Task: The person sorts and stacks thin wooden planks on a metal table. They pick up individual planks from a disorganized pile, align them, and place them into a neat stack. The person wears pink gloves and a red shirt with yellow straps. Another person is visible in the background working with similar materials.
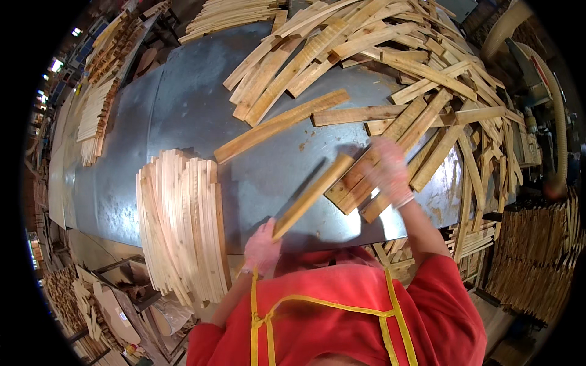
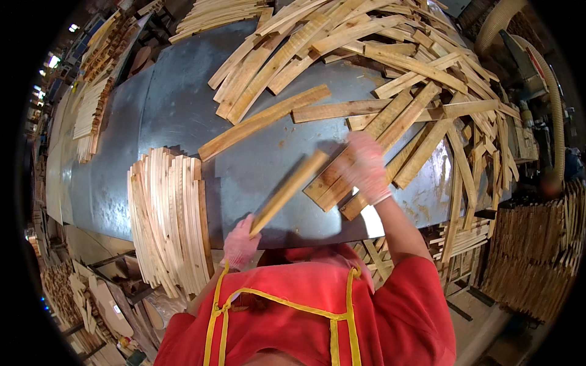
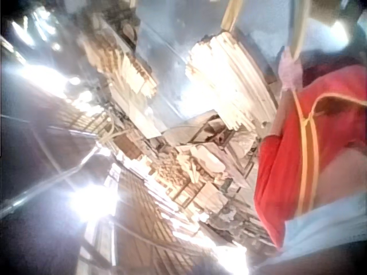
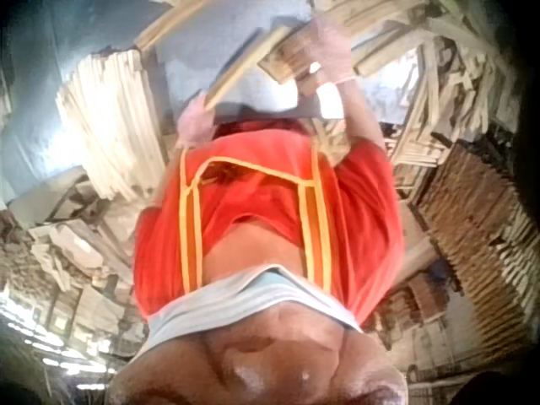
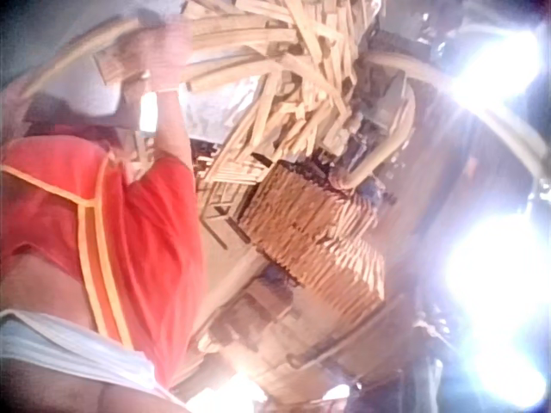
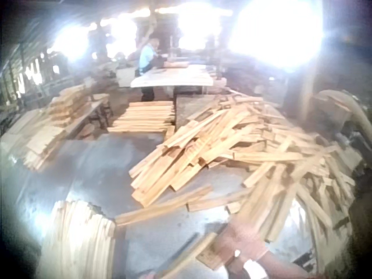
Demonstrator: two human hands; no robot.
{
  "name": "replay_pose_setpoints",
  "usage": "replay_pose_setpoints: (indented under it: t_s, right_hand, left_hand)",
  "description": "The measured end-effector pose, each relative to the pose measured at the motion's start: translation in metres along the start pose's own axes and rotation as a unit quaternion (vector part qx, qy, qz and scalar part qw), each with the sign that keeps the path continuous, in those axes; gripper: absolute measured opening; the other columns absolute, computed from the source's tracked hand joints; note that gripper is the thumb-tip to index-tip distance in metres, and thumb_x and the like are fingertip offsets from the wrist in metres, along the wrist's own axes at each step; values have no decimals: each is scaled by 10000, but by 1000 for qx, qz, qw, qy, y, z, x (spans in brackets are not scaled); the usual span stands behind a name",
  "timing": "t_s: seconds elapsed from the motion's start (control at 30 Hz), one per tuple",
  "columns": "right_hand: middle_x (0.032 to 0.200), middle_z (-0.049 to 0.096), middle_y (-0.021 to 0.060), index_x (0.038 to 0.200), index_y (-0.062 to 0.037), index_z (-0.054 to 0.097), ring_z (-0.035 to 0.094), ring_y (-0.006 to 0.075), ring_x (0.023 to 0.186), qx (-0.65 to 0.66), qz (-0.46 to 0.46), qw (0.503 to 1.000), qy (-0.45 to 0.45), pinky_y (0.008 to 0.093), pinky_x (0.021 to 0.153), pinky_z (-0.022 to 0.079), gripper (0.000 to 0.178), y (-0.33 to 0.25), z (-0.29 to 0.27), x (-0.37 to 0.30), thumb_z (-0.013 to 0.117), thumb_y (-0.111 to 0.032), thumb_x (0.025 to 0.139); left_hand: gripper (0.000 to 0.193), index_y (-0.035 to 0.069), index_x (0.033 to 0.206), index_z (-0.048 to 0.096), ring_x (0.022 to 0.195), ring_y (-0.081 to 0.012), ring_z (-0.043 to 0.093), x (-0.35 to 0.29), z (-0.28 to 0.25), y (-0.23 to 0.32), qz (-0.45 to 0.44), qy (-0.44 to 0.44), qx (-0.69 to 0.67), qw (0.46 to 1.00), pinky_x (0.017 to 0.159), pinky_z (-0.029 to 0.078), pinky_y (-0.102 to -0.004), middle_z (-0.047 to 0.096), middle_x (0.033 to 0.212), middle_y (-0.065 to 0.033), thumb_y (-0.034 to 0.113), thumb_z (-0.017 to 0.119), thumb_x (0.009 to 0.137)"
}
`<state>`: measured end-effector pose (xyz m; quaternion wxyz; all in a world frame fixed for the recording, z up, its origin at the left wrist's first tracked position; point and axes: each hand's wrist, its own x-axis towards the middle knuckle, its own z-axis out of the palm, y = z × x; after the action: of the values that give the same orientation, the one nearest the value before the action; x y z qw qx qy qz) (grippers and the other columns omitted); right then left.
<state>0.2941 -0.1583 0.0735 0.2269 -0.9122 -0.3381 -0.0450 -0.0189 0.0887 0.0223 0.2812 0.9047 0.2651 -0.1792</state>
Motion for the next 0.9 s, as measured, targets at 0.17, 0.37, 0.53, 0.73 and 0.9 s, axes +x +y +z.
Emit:
replay_pose_setpoints:
  t_s: [0.17, 0.37, 0.53, 0.73, 0.9]
  right_hand:
    - [1272, 701, 185, 1336, 30, 605, 663, 280, 1179, 343, 463, 801, 164, 383, 1037, 522, 567, 112, 63, -22, 837, -231, 888]
    - [1104, 735, 95, 1214, -33, 652, 712, 253, 1026, 571, 515, 616, 172, 426, 885, 613, 352, 106, 85, -15, 809, -136, 916]
    - [1114, 716, 120, 1327, -10, 583, 721, 269, 1012, 673, 433, 589, 112, 425, 925, 626, 463, 16, 94, -41, 807, -140, 944]
    - [1298, 685, 131, 1535, 77, 498, 648, 223, 1163, 517, 330, 782, -108, 359, 999, 548, 780, -67, 82, -94, 862, -178, 894]
    - [1428, 641, 287, 1508, 90, 538, 638, 353, 1292, 247, 292, 882, 276, 415, 1126, 483, 726, 163, 39, -38, 777, -263, 920]
  left_hand:
    - [721, 82, 1525, 550, 1463, -379, 470, -54, 18, -95, -49, 190, 150, 969, 1184, 405, -542, 536, 1529, -162, 324, 747, 875]
    - [959, 110, 1622, 424, 1541, -377, 360, -70, 1, -138, -160, 179, 250, 938, 1267, 294, -571, 405, 1653, -155, 444, 826, 817]
    - [996, 78, 1616, 427, 1504, -385, 412, -48, 3, -102, 4, 229, 162, 960, 1261, 303, -549, 454, 1610, -173, 472, 843, 802]
    - [1004, 31, 1606, 400, 1423, -381, 516, 10, 0, 18, 27, 83, 90, 992, 1200, 385, -504, 549, 1524, -227, 417, 847, 794]
    - [1059, 74, 1659, 326, 1297, -375, 629, 42, -2, 8, 18, 45, 125, 991, 1077, 500, -492, 606, 1463, -194, 423, 838, 801]
